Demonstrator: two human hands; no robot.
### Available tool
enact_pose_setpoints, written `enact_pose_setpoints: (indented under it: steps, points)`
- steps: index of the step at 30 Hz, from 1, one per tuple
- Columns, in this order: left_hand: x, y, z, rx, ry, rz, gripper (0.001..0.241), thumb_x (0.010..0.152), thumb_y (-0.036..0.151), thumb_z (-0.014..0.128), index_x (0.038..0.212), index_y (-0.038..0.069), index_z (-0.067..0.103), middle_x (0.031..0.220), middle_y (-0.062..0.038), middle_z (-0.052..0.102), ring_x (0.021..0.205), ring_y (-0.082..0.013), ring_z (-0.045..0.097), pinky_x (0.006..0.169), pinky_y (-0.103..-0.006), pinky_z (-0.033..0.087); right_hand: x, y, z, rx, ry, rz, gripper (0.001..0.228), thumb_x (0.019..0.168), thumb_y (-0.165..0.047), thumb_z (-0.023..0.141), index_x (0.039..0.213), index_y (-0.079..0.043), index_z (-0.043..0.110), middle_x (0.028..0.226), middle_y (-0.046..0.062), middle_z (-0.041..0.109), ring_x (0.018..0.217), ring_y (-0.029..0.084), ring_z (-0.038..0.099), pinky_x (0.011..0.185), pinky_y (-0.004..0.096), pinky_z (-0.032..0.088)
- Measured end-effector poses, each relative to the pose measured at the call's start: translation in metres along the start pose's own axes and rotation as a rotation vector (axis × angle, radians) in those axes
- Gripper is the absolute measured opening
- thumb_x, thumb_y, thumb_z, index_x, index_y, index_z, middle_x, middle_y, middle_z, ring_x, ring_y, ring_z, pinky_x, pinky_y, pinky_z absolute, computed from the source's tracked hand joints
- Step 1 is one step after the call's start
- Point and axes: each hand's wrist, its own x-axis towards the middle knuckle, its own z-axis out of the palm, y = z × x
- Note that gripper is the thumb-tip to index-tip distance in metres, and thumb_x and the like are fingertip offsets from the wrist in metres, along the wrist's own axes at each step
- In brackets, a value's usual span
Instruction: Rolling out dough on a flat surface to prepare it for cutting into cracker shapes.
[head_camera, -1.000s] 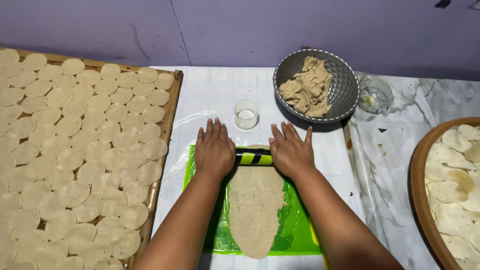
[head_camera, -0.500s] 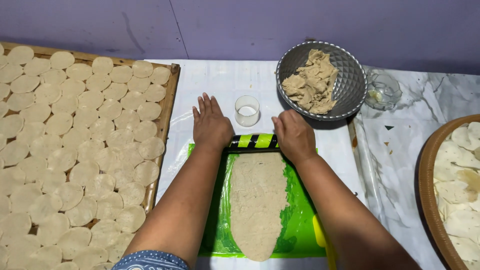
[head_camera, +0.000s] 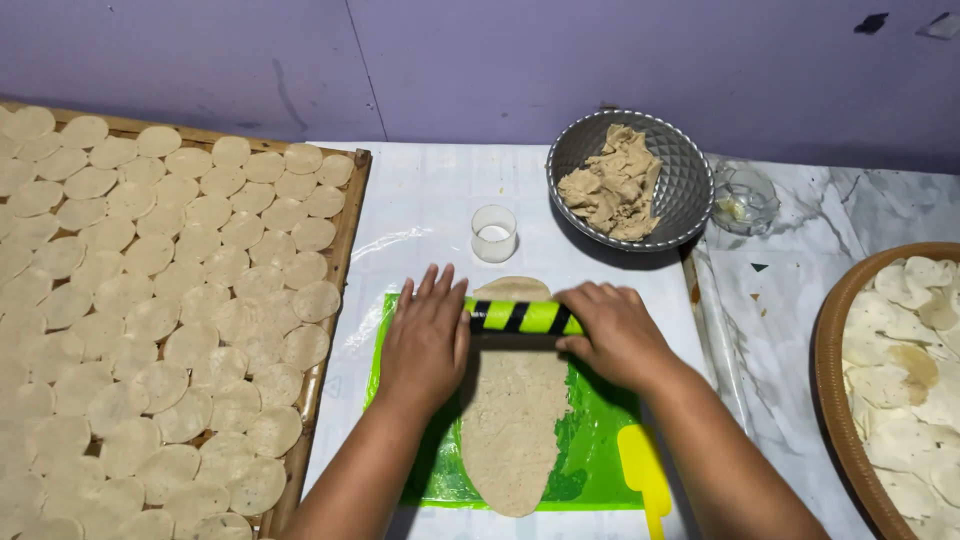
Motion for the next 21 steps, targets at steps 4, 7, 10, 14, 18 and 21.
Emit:
enact_pose_setpoints:
  steps: [4, 7, 10, 14, 18, 21]
  points:
    - [-0.049, -0.001, 0.028, 0.052, -0.178, -0.044, 0.049, 0.109, 0.034, 0.035, 0.149, 0.013, 0.051, 0.16, -0.016, 0.043, 0.153, -0.032, 0.032, 0.126, -0.0506, 0.016, -0.041, 0.006, 0.072, -0.076, 0.012, 0.054, 0.059, 0.092, -0.044, 0.067, 0.146, -0.031, 0.048, 0.133, -0.001, 0.061, 0.139, 0.02, 0.049, 0.122, 0.055, 0.021]
    - [-0.062, 0.006, 0.048, 0.106, 0.052, -0.006, 0.05, 0.104, 0.03, 0.044, 0.146, 0.005, 0.05, 0.161, -0.014, 0.044, 0.154, -0.0291, 0.031, 0.125, -0.0498, 0.02, -0.046, 0.004, 0.118, -0.205, 0.351, 0.115, 0.079, 0.086, -0.048, 0.064, 0.152, -0.014, 0.038, 0.151, 0.009, 0.048, 0.147, 0.028, 0.034, 0.119, 0.076, -0.003]
    - [-0.05, 0.008, 0.058, 0.144, 0.115, -0.108, 0.052, 0.102, 0.029, 0.045, 0.147, 0.005, 0.049, 0.16, -0.017, 0.044, 0.154, -0.0339, 0.032, 0.125, -0.0553, 0.017, -0.031, -0.002, 0.111, -0.212, 0.483, 0.143, 0.085, 0.093, -0.062, 0.049, 0.151, 0.0, 0.038, 0.155, 0.016, 0.044, 0.153, 0.03, 0.029, 0.121, 0.072, -0.004]
    - [-0.002, 0.002, 0.053, 0.14, -0.208, -0.333, 0.058, 0.108, 0.037, 0.021, 0.157, 0.012, 0.039, 0.167, -0.015, 0.031, 0.158, -0.0342, 0.018, 0.127, -0.0556, 0.003, 0.004, -0.009, 0.063, -0.058, 0.197, 0.286, 0.067, 0.107, -0.053, 0.03, 0.152, -0.004, 0.041, 0.156, 0.019, 0.044, 0.154, 0.031, 0.029, 0.122, 0.068, -0.004]
    - [0.05, -0.014, 0.055, 0.174, -0.251, -0.369, 0.06, 0.105, 0.031, 0.025, 0.159, 0.008, 0.035, 0.17, -0.016, 0.026, 0.159, -0.0334, 0.017, 0.127, -0.0554, -0.002, 0.058, 0.018, 0.059, -0.094, 0.055, 0.324, 0.065, 0.106, -0.048, 0.02, 0.159, -0.014, 0.033, 0.167, 0.013, 0.03, 0.155, 0.028, 0.026, 0.123, 0.064, 0.004]
    - [0.083, -0.034, 0.066, 0.153, -0.329, -0.419, 0.066, 0.099, 0.027, 0.029, 0.162, 0.008, 0.026, 0.173, -0.015, 0.018, 0.161, -0.0303, 0.011, 0.128, -0.0551, -0.006, 0.094, 0.042, 0.06, -0.043, -0.077, 0.341, 0.066, 0.103, -0.062, 0.009, 0.162, -0.035, 0.024, 0.166, 0.006, 0.032, 0.152, 0.028, 0.033, 0.117, 0.061, 0.025]
